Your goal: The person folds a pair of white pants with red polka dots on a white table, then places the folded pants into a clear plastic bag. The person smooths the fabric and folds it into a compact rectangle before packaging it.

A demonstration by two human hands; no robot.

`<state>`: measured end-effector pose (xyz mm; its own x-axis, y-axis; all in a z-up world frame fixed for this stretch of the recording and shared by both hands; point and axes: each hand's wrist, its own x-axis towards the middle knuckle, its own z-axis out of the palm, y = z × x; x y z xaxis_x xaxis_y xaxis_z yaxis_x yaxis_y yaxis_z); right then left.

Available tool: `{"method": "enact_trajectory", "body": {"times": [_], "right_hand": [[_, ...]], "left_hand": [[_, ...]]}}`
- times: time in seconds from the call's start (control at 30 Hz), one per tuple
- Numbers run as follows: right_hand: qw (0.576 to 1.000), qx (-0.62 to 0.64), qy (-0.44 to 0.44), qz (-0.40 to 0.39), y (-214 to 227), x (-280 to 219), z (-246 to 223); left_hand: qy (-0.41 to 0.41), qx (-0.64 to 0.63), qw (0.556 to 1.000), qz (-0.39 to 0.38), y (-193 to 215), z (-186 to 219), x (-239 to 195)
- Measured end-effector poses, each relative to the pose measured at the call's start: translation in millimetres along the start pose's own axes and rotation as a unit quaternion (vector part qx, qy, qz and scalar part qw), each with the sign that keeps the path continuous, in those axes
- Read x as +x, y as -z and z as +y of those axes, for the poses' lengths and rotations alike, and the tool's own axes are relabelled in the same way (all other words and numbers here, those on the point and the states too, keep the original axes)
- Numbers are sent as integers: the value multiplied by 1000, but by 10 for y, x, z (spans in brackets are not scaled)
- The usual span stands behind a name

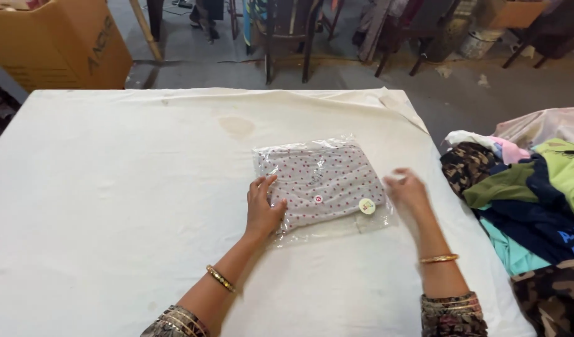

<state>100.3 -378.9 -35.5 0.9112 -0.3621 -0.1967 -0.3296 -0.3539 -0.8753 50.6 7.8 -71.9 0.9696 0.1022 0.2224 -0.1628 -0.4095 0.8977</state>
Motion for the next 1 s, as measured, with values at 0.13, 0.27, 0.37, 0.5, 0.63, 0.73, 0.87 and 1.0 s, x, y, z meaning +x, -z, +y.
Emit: {"method": "enact_trajectory", "body": {"times": [0.13, 0.27, 0.37, 0.5, 0.63, 0.73, 0.87, 1.0], "right_hand": [[940, -162, 197, 228, 825, 411, 110], [907, -156, 313, 233, 983, 712, 128], [937, -217, 225, 156, 787, 877, -48], [959, -164, 222, 71, 534, 1591, 57], [970, -124, 204, 51, 426, 2236, 21], [959, -144, 239, 59, 381, 2698, 71], [986, -67, 152, 4, 304, 2961, -249], [989, 132, 61, -30, 236, 3427, -142]], "left_hand": [[-19, 34, 999, 0, -225, -1, -16], [-6, 43, 999, -8, -314, 188, 48], [4, 35, 999, -22, -478, 205, 166], [-3, 28, 1000, -13, -712, 197, 353], [15, 7, 1000, -13, -870, 291, 508], [-31, 86, 996, -16, -1002, 237, 594], [-148, 308, 935, -92, -857, 877, 486], [-272, 262, 898, -228, -1089, 785, 294]]}}
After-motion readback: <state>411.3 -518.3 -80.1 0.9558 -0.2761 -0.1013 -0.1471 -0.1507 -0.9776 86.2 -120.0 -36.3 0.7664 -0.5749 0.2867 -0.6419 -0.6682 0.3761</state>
